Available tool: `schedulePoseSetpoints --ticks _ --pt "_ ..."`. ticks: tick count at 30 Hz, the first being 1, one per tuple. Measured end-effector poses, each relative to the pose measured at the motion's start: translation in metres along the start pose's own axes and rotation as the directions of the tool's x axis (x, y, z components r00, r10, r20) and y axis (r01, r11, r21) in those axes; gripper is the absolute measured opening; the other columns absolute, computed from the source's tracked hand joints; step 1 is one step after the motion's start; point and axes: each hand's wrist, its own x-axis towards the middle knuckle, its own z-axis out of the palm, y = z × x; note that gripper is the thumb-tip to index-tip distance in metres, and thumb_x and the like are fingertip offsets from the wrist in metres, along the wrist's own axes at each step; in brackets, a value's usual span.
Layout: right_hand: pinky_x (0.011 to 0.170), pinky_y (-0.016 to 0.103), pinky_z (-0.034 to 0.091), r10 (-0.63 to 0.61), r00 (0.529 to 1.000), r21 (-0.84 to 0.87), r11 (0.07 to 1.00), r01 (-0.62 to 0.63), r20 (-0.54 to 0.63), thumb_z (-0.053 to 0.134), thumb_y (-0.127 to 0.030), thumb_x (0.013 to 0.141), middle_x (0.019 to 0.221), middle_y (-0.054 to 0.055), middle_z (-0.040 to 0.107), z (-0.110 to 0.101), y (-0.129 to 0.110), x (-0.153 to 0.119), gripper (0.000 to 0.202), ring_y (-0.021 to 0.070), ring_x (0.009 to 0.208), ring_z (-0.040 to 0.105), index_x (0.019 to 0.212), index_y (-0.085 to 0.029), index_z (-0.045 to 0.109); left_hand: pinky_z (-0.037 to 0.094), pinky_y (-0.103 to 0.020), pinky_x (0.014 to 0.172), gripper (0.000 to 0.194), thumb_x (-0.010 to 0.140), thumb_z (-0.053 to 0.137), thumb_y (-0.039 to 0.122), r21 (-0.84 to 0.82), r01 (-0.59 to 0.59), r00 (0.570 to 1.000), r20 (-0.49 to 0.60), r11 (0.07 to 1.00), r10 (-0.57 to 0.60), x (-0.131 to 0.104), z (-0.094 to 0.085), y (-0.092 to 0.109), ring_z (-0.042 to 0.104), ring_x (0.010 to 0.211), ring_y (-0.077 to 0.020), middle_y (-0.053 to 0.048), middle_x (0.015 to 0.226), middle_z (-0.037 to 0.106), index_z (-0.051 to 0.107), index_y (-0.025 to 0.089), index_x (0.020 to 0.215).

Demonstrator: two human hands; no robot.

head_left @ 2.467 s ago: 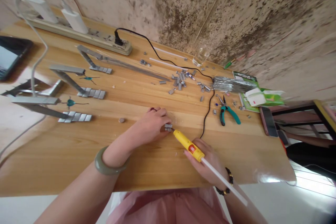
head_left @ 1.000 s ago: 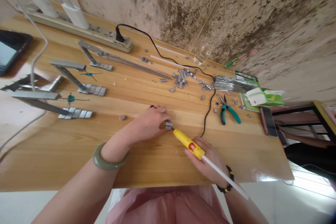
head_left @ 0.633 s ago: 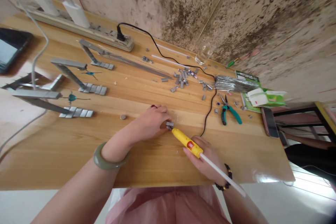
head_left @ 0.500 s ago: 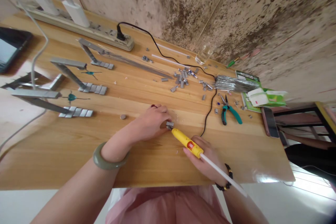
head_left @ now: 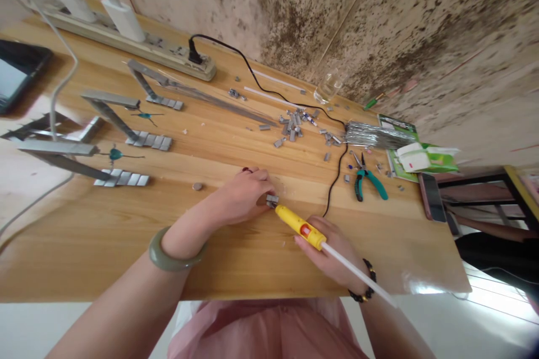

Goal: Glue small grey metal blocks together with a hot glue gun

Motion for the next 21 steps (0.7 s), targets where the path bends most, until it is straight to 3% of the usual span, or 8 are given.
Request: schedulePoseSetpoints --ticks 11,21 --pt "0.065 0.028 0.046 -0.035 0.998 0.154 0.987 0.042 -0.046 0.053 -0.032 0.091 0.077 0.001 0.057 -0.003 0.013 -0.009 0.016 0.0171 0.072 0.058 0.079 -0.022 0.049 0.041 -0.033 0.086 0.012 0.081 0.062 0.024 0.008 -0.006 1.000 0.000 1.000 0.006 -0.001 0.002 -0.002 0.056 0.092 -0.0203 -0.005 0.095 0.060 0.067 0.021 0.091" --pt "0.077 0.031 0.051 -0.029 0.990 0.170 0.984 0.053 -0.140 0.056 -0.029 0.089 0.094 0.006 0.064 -0.007 0.029 -0.018 0.008 0.0193 0.087 0.062 0.094 -0.022 0.054 0.042 -0.034 0.085 0.011 0.080 0.063 0.023 -0.012 -0.008 1.000 -0.006 1.000 0.008 0.000 -0.003 0.001 0.058 0.091 -0.0209 -0.005 0.094 0.061 0.067 0.020 0.091"
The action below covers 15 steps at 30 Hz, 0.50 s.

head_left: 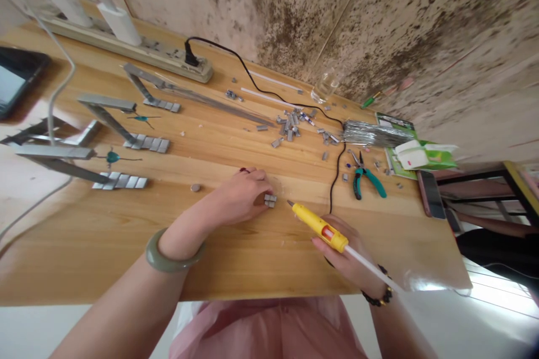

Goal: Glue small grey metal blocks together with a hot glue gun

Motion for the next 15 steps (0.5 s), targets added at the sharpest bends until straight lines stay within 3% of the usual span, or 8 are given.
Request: schedulePoseSetpoints --ticks 8,15 --pt "0.083 0.034 0.053 0.002 1.000 -0.021 1.000 -0.003 -0.018 0.056 -0.033 0.090 0.104 0.008 0.065 0.004 0.005 -0.007 0.019 0.0215 0.097 0.063 0.106 -0.022 0.055 0.046 -0.033 0.082 0.014 0.082 0.059 0.022 -0.067 0.001 0.999 -0.041 0.998 -0.004 0.001 -0.001 -0.003 0.060 0.089 -0.0210 -0.006 0.093 0.065 0.066 0.019 0.092" --pt "0.084 0.033 0.054 0.018 0.997 0.016 1.000 -0.017 -0.070 0.056 -0.034 0.089 0.105 0.007 0.066 0.007 0.008 -0.008 0.019 0.0208 0.097 0.064 0.106 -0.024 0.055 0.049 -0.031 0.080 0.024 0.081 0.057 0.031 -0.259 0.110 0.989 -0.071 0.960 -0.132 -0.001 -0.011 -0.003 0.064 0.087 -0.0198 -0.005 0.097 0.069 0.067 0.019 0.099"
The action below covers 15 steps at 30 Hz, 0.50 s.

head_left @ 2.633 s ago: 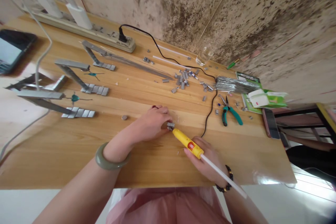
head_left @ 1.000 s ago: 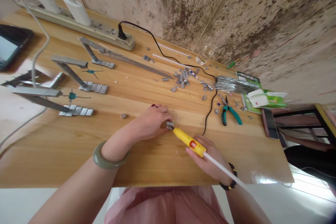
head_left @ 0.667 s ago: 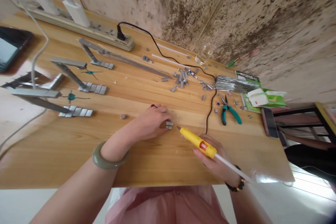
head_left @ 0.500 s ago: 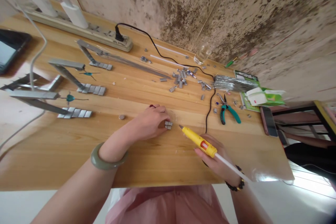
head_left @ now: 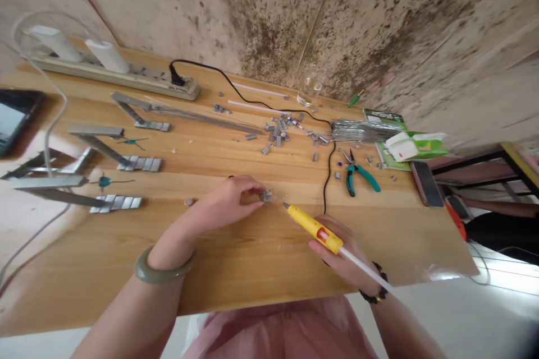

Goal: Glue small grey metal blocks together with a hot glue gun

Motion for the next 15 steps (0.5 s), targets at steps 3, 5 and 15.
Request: schedulePoseSetpoints --ticks 3,5,15 --pt "0.084 0.033 0.054 -0.025 1.000 0.011 1.000 0.025 -0.007 0.056 -0.034 0.089 0.105 0.006 0.066 0.0007 0.0006 0.0014 0.018 0.0208 0.097 0.064 0.105 -0.025 0.056 0.050 -0.033 0.081 0.030 0.080 0.058 0.036 -0.051 0.054 0.999 -0.006 0.997 -0.054 -0.0014 -0.0010 -0.0017 0.064 0.089 -0.0208 -0.006 0.100 0.069 0.065 0.019 0.104" --pt "0.085 0.033 0.054 -0.029 1.000 0.016 0.999 0.029 -0.003 0.056 -0.033 0.090 0.104 0.006 0.066 0.0010 0.0010 0.0018 0.016 0.0206 0.096 0.064 0.103 -0.025 0.056 0.050 -0.035 0.082 0.038 0.078 0.060 0.038 -0.064 0.105 0.994 -0.016 0.992 -0.106 -0.0022 -0.0003 -0.0028 0.064 0.087 -0.0211 -0.006 0.098 0.069 0.061 0.019 0.112" --pt "0.084 0.031 0.054 0.019 0.999 0.032 0.999 -0.020 0.030 0.058 -0.030 0.088 0.102 0.005 0.066 0.0026 -0.0005 0.0021 0.012 0.0193 0.095 0.065 0.099 -0.024 0.058 0.045 -0.027 0.058 0.041 0.078 0.059 0.043 -0.286 0.218 0.976 0.047 0.933 -0.213 -0.0076 -0.0048 -0.0092 0.057 0.064 -0.0151 0.001 0.072 0.061 0.043 0.021 0.109"
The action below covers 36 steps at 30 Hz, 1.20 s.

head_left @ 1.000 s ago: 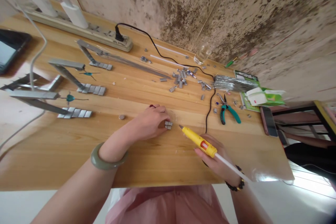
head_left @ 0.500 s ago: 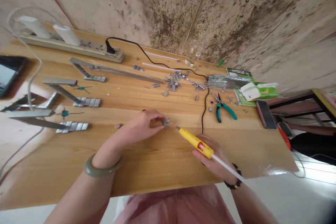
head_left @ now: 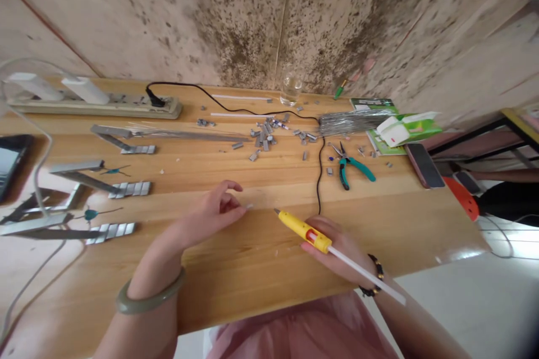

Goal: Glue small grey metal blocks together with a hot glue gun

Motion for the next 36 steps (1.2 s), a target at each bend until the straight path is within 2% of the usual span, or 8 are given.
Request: schedulePoseSetpoints --ticks 3,5,9,13,16,20,27,36 --pt "0.082 0.031 0.053 0.014 1.000 0.005 1.000 -0.014 0.028 0.059 -0.029 0.087 0.101 0.005 0.066 -0.001 -0.003 0.002 0.013 0.0183 0.092 0.065 0.099 -0.023 0.058 0.035 -0.021 0.048 0.040 0.080 0.058 0.047 -0.044 0.186 0.968 0.178 0.981 -0.176 -0.004 -0.007 0.003 0.048 0.052 -0.0117 0.007 0.059 0.053 0.042 0.023 0.107" --pt "0.080 0.030 0.053 0.019 0.998 0.010 1.000 -0.020 0.052 0.059 -0.028 0.087 0.100 0.005 0.066 -0.001 -0.005 0.003 0.013 0.0177 0.090 0.065 0.099 -0.022 0.058 0.036 -0.021 0.047 0.042 0.079 0.058 0.051 -0.029 0.290 0.938 0.208 0.957 -0.278 -0.006 -0.010 0.005 0.049 0.050 -0.0118 0.007 0.059 0.055 0.042 0.022 0.106" --pt "0.078 0.030 0.052 0.014 0.997 0.006 1.000 -0.015 0.075 0.058 -0.029 0.088 0.099 0.005 0.065 0.000 -0.005 0.003 0.014 0.0183 0.088 0.064 0.100 -0.021 0.057 0.041 -0.025 0.045 0.052 0.076 0.055 0.061 0.085 0.450 0.893 -0.022 0.889 -0.450 -0.005 -0.013 0.005 0.055 0.048 -0.0160 0.002 0.059 0.061 0.042 0.020 0.105" --pt "0.079 0.030 0.051 0.016 0.995 0.016 1.000 -0.017 0.101 0.058 -0.030 0.089 0.101 0.005 0.065 0.001 -0.002 0.002 0.015 0.0187 0.089 0.064 0.101 -0.021 0.058 0.040 -0.026 0.044 0.045 0.081 0.047 0.060 0.194 0.498 0.866 -0.158 0.845 -0.474 -0.007 -0.022 0.007 0.054 0.045 -0.0164 0.001 0.056 0.059 0.050 0.019 0.099" --pt "0.077 0.030 0.051 0.014 0.993 0.043 0.999 -0.020 0.116 0.057 -0.030 0.089 0.099 0.004 0.065 0.002 -0.001 0.002 0.013 0.0180 0.087 0.064 0.100 -0.022 0.058 0.038 -0.026 0.048 0.042 0.081 0.048 0.057 0.331 0.405 0.914 -0.158 0.853 -0.372 -0.009 -0.026 0.010 0.054 0.050 -0.0168 0.001 0.058 0.058 0.056 0.019 0.097" --pt "0.079 0.031 0.051 0.006 0.995 0.058 0.998 -0.012 0.096 0.058 -0.026 0.088 0.100 0.005 0.065 0.004 -0.003 0.005 0.012 0.0187 0.089 0.064 0.099 -0.022 0.058 0.043 -0.029 0.060 0.044 0.073 0.063 0.042 0.438 0.168 0.980 0.022 0.883 -0.197 -0.008 -0.022 0.005 0.059 0.065 -0.0189 -0.001 0.072 0.063 0.061 0.020 0.111" --pt "0.081 0.031 0.053 -0.012 0.995 0.070 0.998 0.005 0.101 0.060 -0.025 0.085 0.100 0.005 0.066 0.006 -0.011 0.012 0.013 0.0184 0.090 0.064 0.098 -0.023 0.058 0.046 -0.031 0.077 0.035 0.076 0.060 0.022 0.536 -0.091 0.987 0.160 0.839 0.005 -0.002 -0.012 -0.005 0.061 0.084 -0.0196 -0.003 0.093 0.067 0.065 0.024 0.111" --pt "0.078 0.031 0.053 -0.001 0.994 0.048 0.999 -0.004 0.112 0.058 -0.025 0.086 0.102 0.005 0.066 0.010 -0.011 0.011 0.015 0.0191 0.089 0.065 0.101 -0.023 0.058 0.044 -0.031 0.078 0.017 0.081 0.063 0.026 0.578 -0.153 0.984 0.164 0.801 0.069 0.003 -0.003 0.004 0.060 0.085 -0.0206 -0.006 0.090 0.066 0.068 0.019 0.095"
